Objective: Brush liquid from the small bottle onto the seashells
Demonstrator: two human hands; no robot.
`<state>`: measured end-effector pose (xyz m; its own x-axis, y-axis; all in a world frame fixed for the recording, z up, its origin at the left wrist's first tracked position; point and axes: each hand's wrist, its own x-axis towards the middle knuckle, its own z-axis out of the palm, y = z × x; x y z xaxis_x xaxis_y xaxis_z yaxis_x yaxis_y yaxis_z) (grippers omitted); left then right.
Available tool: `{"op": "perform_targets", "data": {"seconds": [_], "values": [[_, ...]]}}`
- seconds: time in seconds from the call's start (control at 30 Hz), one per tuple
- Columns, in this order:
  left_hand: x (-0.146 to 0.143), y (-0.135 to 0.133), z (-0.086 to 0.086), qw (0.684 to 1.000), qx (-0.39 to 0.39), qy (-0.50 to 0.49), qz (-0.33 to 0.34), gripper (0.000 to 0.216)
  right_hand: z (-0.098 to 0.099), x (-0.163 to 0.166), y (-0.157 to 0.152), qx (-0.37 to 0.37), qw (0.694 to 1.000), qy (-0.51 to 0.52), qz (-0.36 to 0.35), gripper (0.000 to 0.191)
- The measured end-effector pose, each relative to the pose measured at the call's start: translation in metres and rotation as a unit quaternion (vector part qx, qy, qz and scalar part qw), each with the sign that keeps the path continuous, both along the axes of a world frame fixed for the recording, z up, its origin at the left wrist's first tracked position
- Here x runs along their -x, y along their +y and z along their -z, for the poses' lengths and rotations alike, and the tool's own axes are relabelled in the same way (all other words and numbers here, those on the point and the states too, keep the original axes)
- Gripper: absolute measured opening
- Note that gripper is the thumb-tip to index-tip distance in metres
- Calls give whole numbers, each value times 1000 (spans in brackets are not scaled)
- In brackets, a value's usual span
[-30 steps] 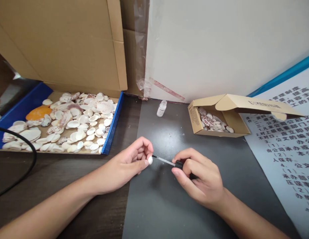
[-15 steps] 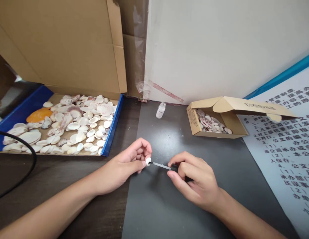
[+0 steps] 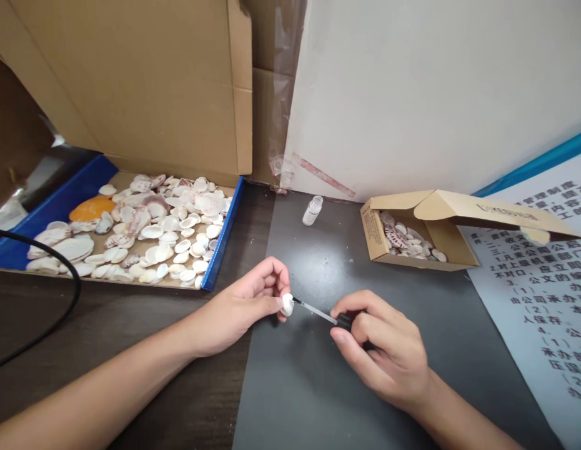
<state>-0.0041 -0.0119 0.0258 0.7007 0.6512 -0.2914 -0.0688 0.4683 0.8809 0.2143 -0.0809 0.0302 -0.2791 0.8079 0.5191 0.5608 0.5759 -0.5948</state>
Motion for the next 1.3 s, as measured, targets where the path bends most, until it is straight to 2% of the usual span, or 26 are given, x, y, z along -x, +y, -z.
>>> {"op": "perform_targets", "data": {"seconds": [0.1, 0.3, 0.5, 0.6, 0.73, 0.83, 1.0, 1.17, 1.3], "values": [[0, 1, 2, 1000, 13, -7, -19, 12, 1, 2, 0, 9, 1000, -7, -13, 33], [1, 4, 6, 995, 61, -39, -65, 14, 4, 0, 2, 24, 1000, 15, 8, 34], [2, 6, 3, 995, 60, -41, -63, 10, 18, -7, 9, 80, 989, 79, 95, 13], [4, 6, 3, 996, 61, -52, -37, 11, 19, -8, 12, 83, 989, 75, 91, 14], [4, 1, 3, 994, 58, -68, 56, 14, 15, -5, 12, 66, 992, 79, 75, 9], [2, -6, 1, 993, 23, -53, 101, 15, 12, -1, 9, 96, 989, 98, 58, 11], [-1, -11, -1, 994, -39, -37, 99, 13, 14, 2, 5, 135, 983, 122, 32, 12], [-2, -14, -2, 991, -75, -19, 114, 22, 13, 4, 4, 94, 991, 95, 15, 12], [-6, -19, -2, 990, -98, -5, 101, 20, 9, 7, 4, 70, 997, 44, 8, 8]]}}
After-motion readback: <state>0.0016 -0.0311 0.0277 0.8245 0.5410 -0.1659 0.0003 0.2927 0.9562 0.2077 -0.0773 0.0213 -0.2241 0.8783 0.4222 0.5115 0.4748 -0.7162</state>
